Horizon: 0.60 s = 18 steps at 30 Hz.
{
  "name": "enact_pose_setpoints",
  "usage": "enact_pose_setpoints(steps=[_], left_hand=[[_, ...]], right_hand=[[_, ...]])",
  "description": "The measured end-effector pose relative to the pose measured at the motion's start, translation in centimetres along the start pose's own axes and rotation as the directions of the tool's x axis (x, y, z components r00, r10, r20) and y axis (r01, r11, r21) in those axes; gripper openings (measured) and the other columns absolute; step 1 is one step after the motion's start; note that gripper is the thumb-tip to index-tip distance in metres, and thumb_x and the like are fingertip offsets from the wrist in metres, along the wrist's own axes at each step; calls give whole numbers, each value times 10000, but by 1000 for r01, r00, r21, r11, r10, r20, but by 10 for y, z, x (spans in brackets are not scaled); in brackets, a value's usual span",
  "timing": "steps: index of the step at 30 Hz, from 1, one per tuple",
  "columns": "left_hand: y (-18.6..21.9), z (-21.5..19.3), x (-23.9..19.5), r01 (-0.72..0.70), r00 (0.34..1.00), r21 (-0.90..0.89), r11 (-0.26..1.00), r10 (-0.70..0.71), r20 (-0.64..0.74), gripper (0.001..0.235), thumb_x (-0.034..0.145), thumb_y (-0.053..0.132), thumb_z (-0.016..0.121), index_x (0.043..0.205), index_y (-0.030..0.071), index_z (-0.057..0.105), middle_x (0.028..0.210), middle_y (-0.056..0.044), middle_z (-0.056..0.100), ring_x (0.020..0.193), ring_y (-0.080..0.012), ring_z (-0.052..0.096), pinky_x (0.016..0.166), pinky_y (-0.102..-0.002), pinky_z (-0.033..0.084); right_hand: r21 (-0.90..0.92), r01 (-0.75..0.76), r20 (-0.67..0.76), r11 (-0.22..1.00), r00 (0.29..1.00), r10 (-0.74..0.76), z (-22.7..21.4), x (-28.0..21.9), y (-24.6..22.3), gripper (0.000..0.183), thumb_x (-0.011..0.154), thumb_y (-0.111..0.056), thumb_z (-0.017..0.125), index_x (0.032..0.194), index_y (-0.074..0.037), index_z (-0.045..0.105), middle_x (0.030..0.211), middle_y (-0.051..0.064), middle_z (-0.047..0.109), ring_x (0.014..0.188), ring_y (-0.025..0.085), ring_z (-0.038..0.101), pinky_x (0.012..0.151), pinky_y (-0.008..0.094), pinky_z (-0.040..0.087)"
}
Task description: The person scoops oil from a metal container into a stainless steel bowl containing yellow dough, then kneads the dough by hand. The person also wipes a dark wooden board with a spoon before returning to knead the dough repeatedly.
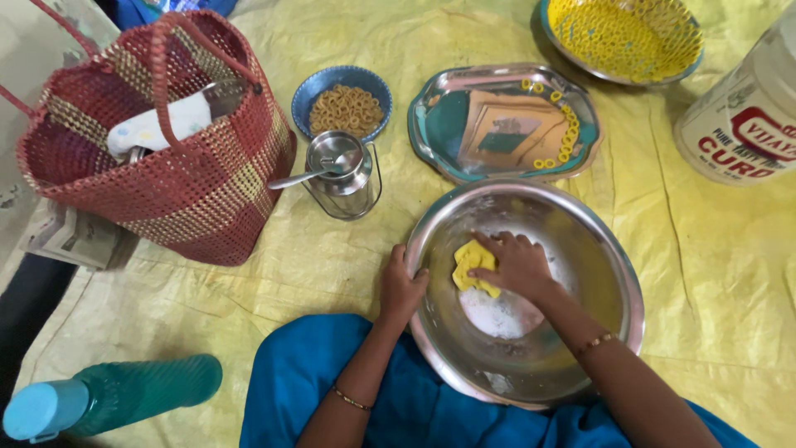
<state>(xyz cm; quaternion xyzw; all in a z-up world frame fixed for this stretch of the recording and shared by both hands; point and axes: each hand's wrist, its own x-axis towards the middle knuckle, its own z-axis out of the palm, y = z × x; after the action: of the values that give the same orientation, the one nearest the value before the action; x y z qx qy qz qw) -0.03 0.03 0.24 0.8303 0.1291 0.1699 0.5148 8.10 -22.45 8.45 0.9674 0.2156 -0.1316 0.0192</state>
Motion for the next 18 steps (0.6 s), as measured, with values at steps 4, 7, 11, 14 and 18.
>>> enact_pose_setpoints(steps=[4, 7, 11, 14, 18], left_hand=[[3, -3, -2, 40, 999, -73, 997, -39, 20, 576, 749, 107, 756, 1277, 4, 551, 1063, -276, 691, 1010, -449, 686, 857, -471, 549], [4, -4, -4, 46, 999, -71, 996, -46, -8, 562, 754, 104, 753, 1272, -4, 562, 1062, -268, 694, 1010, -433, 693, 869, -459, 547], [4, -3, -8, 27, 998, -64, 998, -30, -47, 542, 756, 102, 768, 1248, -14, 575, 1057, -262, 697, 1005, -429, 692, 867, -457, 543], [6, -3, -7, 18, 998, -85, 996, -23, -59, 487, 771, 112, 774, 1206, -4, 591, 1037, -249, 703, 979, -417, 698, 846, -457, 545], [6, -1, -7, 66, 996, -105, 992, -72, -54, 445, 776, 133, 773, 1164, 6, 596, 997, -240, 708, 938, -409, 709, 819, -463, 549]], right_hand=[[124, 141, -108, 982, 986, -128, -2, 26, 1, 704, 771, -728, 638, 1389, -395, 585, 1326, 95, 658, 1155, 361, 650, 923, 487, 547], [160, 200, -124, 967, 976, -182, 4, 32, -1, 639, 789, -693, 653, 1332, -355, 646, 1246, 96, 701, 1091, 336, 690, 909, 466, 560], [-63, 200, -128, 978, 970, -207, 14, 15, -28, 552, 869, -622, 623, 1313, -295, 647, 1111, 124, 705, 992, 325, 694, 790, 466, 562], [-263, 183, -179, 947, 956, -235, 22, -9, -62, 435, 939, -509, 583, 1235, -196, 645, 1012, 115, 675, 914, 298, 669, 703, 463, 527], [-435, 220, -354, 873, 850, -391, 43, -46, -75, 357, 920, -295, 570, 1235, -136, 630, 983, 80, 638, 886, 271, 627, 684, 448, 475]])
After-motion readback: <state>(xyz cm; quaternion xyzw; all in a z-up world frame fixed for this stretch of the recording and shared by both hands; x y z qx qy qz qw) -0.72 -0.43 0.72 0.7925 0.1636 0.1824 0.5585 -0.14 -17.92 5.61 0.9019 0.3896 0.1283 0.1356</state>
